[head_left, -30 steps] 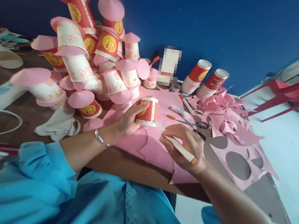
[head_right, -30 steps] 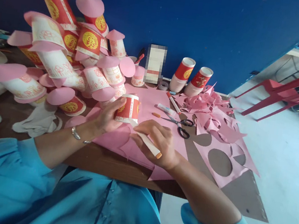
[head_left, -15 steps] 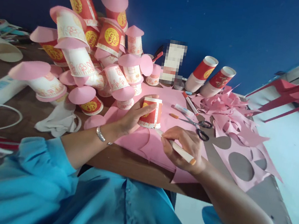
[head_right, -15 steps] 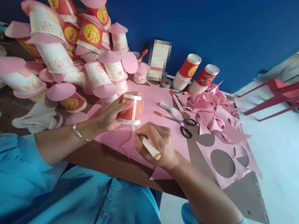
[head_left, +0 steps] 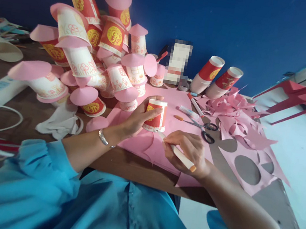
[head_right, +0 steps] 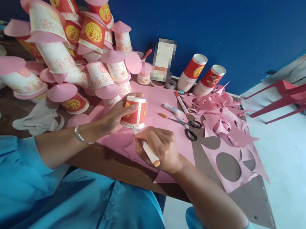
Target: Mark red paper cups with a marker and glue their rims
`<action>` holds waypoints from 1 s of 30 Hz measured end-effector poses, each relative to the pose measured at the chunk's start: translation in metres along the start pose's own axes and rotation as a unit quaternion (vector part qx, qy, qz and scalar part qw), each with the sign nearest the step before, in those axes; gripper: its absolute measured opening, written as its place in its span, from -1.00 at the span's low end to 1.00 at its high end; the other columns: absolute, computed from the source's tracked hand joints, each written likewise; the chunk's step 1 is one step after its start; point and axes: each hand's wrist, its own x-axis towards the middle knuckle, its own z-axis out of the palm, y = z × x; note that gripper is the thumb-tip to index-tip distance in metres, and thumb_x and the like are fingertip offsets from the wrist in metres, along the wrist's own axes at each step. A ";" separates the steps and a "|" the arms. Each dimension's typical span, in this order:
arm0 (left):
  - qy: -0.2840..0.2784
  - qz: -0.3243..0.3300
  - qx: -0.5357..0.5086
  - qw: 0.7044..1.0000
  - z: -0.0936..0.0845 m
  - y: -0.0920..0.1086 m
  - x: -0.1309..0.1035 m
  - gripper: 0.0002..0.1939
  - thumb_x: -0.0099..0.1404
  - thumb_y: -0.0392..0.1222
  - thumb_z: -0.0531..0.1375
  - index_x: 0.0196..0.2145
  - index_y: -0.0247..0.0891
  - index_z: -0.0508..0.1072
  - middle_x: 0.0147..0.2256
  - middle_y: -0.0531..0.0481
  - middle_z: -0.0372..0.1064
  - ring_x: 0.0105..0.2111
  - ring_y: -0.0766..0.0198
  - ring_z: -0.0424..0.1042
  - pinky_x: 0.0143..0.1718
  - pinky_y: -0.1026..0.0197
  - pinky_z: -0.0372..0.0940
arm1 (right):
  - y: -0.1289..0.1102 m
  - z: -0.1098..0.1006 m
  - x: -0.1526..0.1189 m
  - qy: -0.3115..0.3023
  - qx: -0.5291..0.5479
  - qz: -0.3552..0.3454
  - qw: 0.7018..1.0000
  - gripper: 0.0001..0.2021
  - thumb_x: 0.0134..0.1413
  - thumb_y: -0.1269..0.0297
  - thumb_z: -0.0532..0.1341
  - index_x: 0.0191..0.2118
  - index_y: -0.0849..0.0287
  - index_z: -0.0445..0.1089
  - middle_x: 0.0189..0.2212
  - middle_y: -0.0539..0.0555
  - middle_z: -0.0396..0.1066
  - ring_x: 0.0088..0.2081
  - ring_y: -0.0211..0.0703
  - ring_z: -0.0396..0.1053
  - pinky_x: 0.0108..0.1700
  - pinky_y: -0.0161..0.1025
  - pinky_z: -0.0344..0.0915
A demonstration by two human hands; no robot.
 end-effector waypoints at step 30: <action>0.018 0.011 -0.044 0.999 0.005 0.007 -0.001 -0.41 0.32 0.17 0.43 0.21 -0.07 0.50 0.09 -0.10 0.54 0.02 0.04 0.53 0.03 0.04 0.49 | -0.004 -0.005 0.000 -0.023 -0.025 0.033 0.999 -0.86 0.35 0.50 0.22 -0.19 0.09 0.37 -0.46 -0.06 0.54 -0.50 -0.27 0.49 -0.45 -0.31 0.34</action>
